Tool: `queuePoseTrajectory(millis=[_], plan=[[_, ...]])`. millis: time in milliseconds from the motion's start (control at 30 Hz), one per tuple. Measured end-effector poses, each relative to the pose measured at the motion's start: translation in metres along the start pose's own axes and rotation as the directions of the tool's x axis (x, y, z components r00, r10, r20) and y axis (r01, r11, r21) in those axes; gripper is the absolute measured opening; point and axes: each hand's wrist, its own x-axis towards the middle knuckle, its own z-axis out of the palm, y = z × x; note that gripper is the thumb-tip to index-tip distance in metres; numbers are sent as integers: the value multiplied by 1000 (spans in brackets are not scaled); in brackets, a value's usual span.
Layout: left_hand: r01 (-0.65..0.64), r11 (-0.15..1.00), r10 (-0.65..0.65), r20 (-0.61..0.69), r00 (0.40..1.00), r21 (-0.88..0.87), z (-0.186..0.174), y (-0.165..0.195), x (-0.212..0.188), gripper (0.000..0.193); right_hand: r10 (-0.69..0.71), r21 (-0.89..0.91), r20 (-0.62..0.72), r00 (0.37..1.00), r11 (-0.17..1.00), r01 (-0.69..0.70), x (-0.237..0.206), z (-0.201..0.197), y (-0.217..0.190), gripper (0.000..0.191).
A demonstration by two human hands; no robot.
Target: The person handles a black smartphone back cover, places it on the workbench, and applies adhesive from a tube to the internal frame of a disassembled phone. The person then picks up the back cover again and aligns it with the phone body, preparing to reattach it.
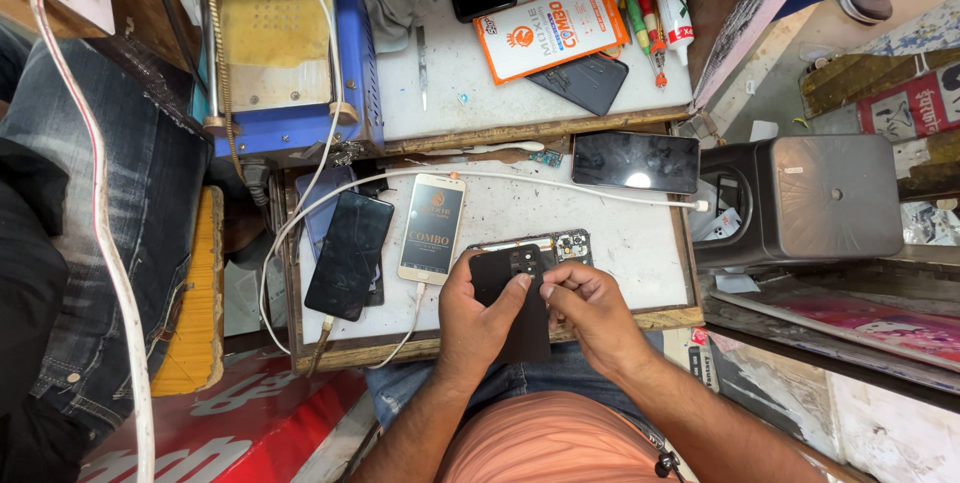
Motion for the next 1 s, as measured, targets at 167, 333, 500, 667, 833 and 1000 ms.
queuePoseTrajectory(millis=[167, 333, 500, 667, 833, 1000], plan=[[58, 998, -58, 10, 998, -31, 1, 4, 0, 25, -30, -33, 54, 998, 999, 32, -2, -2, -1, 12], [65, 991, -65, 6, 998, -117, 0, 6, 0, 26, 51, -20, 105, 993, 999, -49, -3, -3, -4, 15], [179, 930, -153, 105, 983, -321, 0, 3, 2, 30, 27, -9, 143, 989, 1000, -26, 0, -12, -2, 16], [286, 830, -250, 139, 958, -479, -5, 1, 5, 36, 76, -94, 288, 955, 994, -51, -6, -20, 3, 13], [274, 890, -205, 218, 954, -363, -7, -1, 3, 34, 39, -186, 223, 974, 983, 4, -6, -22, -4, 13], [246, 939, -178, 274, 945, -240, -4, -1, -2, 34, -97, -131, 128, 987, 985, 114, 5, -23, -19, 12]])
